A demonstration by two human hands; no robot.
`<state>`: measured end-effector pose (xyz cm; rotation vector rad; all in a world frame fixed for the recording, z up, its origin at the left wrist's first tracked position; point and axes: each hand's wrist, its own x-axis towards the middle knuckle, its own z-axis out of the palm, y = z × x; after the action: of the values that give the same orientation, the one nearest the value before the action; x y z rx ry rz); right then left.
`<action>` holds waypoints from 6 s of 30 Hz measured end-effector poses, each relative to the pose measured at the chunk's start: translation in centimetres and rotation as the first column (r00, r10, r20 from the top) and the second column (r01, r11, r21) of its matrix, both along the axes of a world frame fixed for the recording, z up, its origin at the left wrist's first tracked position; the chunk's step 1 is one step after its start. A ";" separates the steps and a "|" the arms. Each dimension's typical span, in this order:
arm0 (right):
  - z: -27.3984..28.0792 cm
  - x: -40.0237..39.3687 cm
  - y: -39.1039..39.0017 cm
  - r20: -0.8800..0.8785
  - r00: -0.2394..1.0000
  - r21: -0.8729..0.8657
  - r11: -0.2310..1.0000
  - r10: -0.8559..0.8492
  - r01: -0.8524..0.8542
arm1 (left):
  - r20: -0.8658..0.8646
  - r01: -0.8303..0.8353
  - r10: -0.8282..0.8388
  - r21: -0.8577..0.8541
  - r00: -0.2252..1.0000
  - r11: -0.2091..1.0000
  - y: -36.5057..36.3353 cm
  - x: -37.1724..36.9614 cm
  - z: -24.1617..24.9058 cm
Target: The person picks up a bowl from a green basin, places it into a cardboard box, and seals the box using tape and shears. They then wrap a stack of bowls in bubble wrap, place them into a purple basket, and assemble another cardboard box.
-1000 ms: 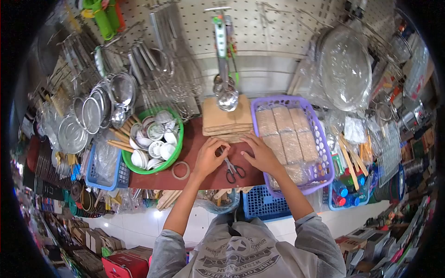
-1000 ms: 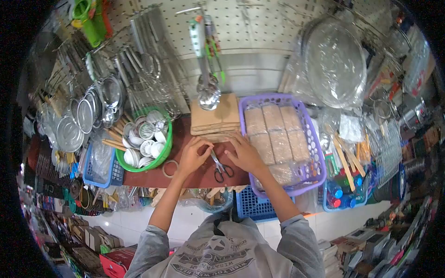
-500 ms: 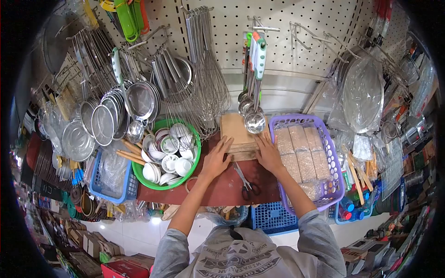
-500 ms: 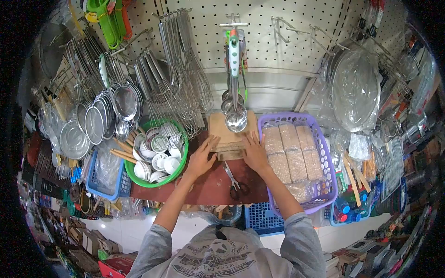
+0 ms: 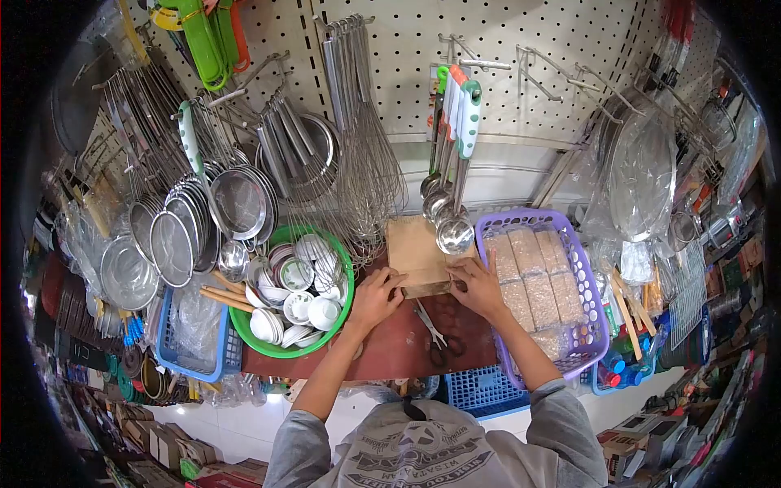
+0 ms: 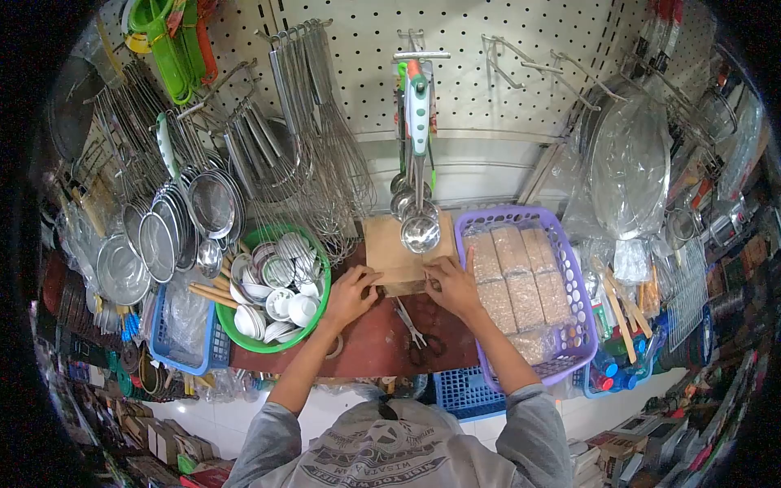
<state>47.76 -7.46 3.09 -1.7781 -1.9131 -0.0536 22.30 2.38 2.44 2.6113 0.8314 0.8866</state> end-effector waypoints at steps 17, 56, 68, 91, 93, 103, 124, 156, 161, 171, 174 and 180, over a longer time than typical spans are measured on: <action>3.0 -3.2 -5.5 -0.092 0.983 0.135 0.981 0.156 -0.143 | 0.255 0.203 -0.158 -0.163 0.954 0.966 -2.5 -4.3 2.4; -0.6 -13.4 -10.1 -0.904 0.425 0.035 0.999 0.037 -0.012 | 0.556 0.196 0.199 -0.570 0.807 0.798 -11.3 -8.4 -0.1; -3.4 -12.1 -10.1 -0.985 -0.115 -0.080 0.928 -0.130 -0.364 | 0.257 0.204 -0.099 -0.424 0.961 0.882 -9.8 -9.9 -1.3; 1.0 -11.9 -9.3 -0.987 0.135 -0.131 0.936 -0.091 -0.327 | 0.442 0.359 -0.105 -0.545 0.891 0.758 -10.3 -10.2 -0.6; 1.6 -12.2 -9.4 -0.992 0.089 -0.112 0.948 -0.089 -0.299 | 0.473 0.408 -0.109 -0.594 0.874 0.694 -10.2 -10.4 -1.2; 3.3 -12.9 -9.9 -0.974 0.216 -0.118 0.961 -0.064 -0.249 | 0.647 0.567 -0.001 -0.668 0.762 0.482 -10.5 -10.3 -0.4; 1.1 -11.3 -9.2 -0.858 0.509 -0.182 0.892 0.062 -0.415 | 0.361 0.294 -0.046 -0.671 0.931 0.680 -10.2 -10.3 -1.7; -6.8 -7.9 -6.6 -0.421 0.881 -0.233 0.912 0.219 -0.338 | -0.023 -0.160 0.164 -0.394 0.986 0.905 -11.0 -7.9 -7.1; -5.6 -6.6 -6.6 -0.400 0.900 -0.250 0.924 0.173 -0.289 | -0.020 -0.201 0.209 -0.374 0.978 0.905 -11.6 -8.4 -7.9; 0.4 -15.8 -6.8 -0.540 0.726 -0.023 0.854 0.427 -0.519 | -0.264 -0.594 0.538 -0.225 0.801 0.773 -14.8 -14.1 -10.4; -0.5 -19.7 -7.3 -0.496 0.710 -0.084 0.786 0.500 -0.613 | -0.450 -0.669 0.542 -0.189 0.710 0.719 -15.6 -15.1 -9.7; -5.4 -24.4 -7.2 -0.353 0.792 -0.429 0.666 0.499 -0.610 | -0.298 -0.617 0.561 -0.139 0.772 0.774 -16.4 -16.3 -10.0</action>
<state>23.37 -14.69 -2.29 -1.3093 -2.3725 0.9291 6.01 -14.03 -7.57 2.2871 1.7845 0.5479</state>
